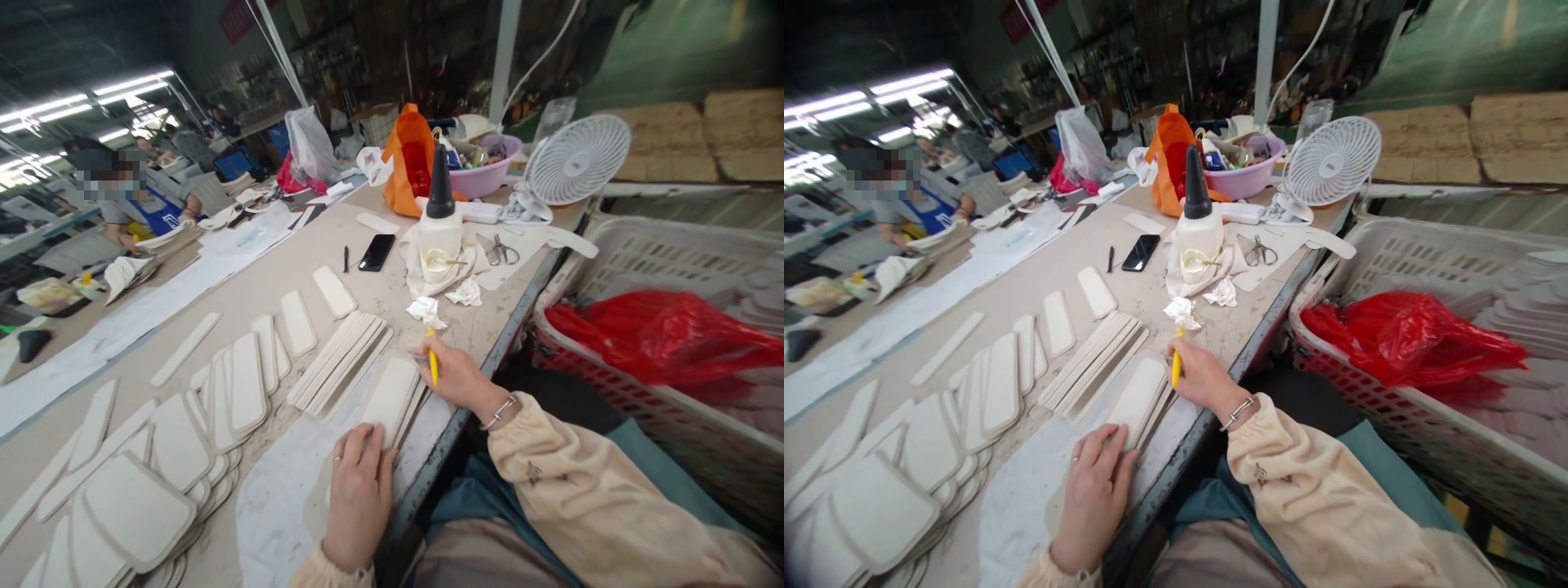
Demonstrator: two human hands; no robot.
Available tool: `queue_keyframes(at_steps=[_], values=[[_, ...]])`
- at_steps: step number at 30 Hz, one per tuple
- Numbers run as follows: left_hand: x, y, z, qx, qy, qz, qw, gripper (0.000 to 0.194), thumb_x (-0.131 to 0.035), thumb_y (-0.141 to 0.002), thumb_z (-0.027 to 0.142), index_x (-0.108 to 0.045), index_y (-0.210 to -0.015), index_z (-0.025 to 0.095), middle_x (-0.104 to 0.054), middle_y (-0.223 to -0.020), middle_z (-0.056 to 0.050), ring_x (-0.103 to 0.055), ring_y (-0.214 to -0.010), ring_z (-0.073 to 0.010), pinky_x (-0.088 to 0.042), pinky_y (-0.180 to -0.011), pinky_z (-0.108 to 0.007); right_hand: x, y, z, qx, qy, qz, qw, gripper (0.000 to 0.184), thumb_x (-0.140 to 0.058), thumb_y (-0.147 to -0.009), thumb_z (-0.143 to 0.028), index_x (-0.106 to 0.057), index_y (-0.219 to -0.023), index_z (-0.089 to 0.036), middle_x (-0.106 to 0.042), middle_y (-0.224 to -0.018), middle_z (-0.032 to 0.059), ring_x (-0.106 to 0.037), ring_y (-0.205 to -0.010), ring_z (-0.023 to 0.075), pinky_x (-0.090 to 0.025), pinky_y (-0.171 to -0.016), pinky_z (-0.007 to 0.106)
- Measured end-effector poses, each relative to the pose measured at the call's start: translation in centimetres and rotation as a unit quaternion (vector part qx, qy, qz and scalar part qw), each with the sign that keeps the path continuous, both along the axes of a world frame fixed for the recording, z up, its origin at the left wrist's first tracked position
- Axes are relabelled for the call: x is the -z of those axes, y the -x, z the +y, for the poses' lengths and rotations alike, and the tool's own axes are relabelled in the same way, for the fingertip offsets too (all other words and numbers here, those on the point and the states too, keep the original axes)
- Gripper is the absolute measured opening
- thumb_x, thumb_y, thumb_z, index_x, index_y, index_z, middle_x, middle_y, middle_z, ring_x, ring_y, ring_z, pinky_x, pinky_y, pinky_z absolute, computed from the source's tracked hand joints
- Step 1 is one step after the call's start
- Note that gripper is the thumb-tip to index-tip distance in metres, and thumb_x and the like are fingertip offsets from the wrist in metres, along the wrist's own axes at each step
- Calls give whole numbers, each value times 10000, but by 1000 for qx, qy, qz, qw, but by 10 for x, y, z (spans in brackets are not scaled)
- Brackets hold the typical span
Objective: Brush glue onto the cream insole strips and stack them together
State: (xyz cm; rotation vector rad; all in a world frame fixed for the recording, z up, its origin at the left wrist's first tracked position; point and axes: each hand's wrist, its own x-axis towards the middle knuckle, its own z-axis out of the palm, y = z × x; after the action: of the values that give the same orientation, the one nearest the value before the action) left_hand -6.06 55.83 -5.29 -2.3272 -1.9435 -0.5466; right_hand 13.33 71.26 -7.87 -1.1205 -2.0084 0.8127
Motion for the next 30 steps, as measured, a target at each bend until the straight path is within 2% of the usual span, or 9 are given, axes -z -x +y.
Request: queue_keyframes(at_steps=[5, 13, 16, 21, 30], values=[[1, 1, -1, 3, 4, -4, 1000, 282, -544, -881, 177, -593, -1157, 148, -580, -1105, -125, -542, -1011, -258, -494, -868, -432, -3, 8, -8, 5, -62, -4, 998, 202, -584, -809, -202, -498, -991, -218, -649, -990, 65, -622, -962, 220, -485, -851, 351], [3, 2, -1, 4, 0, -17, 1000, 268, -527, -889, 175, -603, -1145, 164, -587, -1091, -122, -561, -1001, -249, -497, -866, -429, -1, 17, -11, 54, -22, -90, 994, 211, -617, -805, -291, -513, -974, -219, -634, -893, 54, -617, -829, 216, -481, -733, 325], [1, 5, -3, 4, 4, -28, 1000, 300, -549, -886, 226, -589, -1176, 159, -575, -1119, -132, -549, -1032, -257, -500, -875, -431, -1, 19, -11, 64, -16, -106, 992, 221, -619, -802, -298, -506, -978, -226, -635, -881, 50, -617, -807, 215, -467, -702, 314], [-2, 21, -1, -36, 20, -33, 999, 341, -546, -887, 296, -586, -1194, 154, -565, -1162, -142, -541, -1062, -269, -502, -892, -449, -2, 19, -10, 69, -7, -125, 990, 230, -622, -801, -318, -500, -976, -233, -635, -842, 41, -613, -736, 209, -432, -633, 290], [-3, 38, 9, -100, 105, -95, 985, 402, -609, -830, 301, -602, -1194, 129, -624, -1068, -121, -597, -998, -253, -521, -857, -419, -5, 19, -11, 69, 4, -121, 990, 226, -607, -812, -329, -494, -984, -235, -636, -841, 47, -613, -728, 218, -418, -621, 293]])
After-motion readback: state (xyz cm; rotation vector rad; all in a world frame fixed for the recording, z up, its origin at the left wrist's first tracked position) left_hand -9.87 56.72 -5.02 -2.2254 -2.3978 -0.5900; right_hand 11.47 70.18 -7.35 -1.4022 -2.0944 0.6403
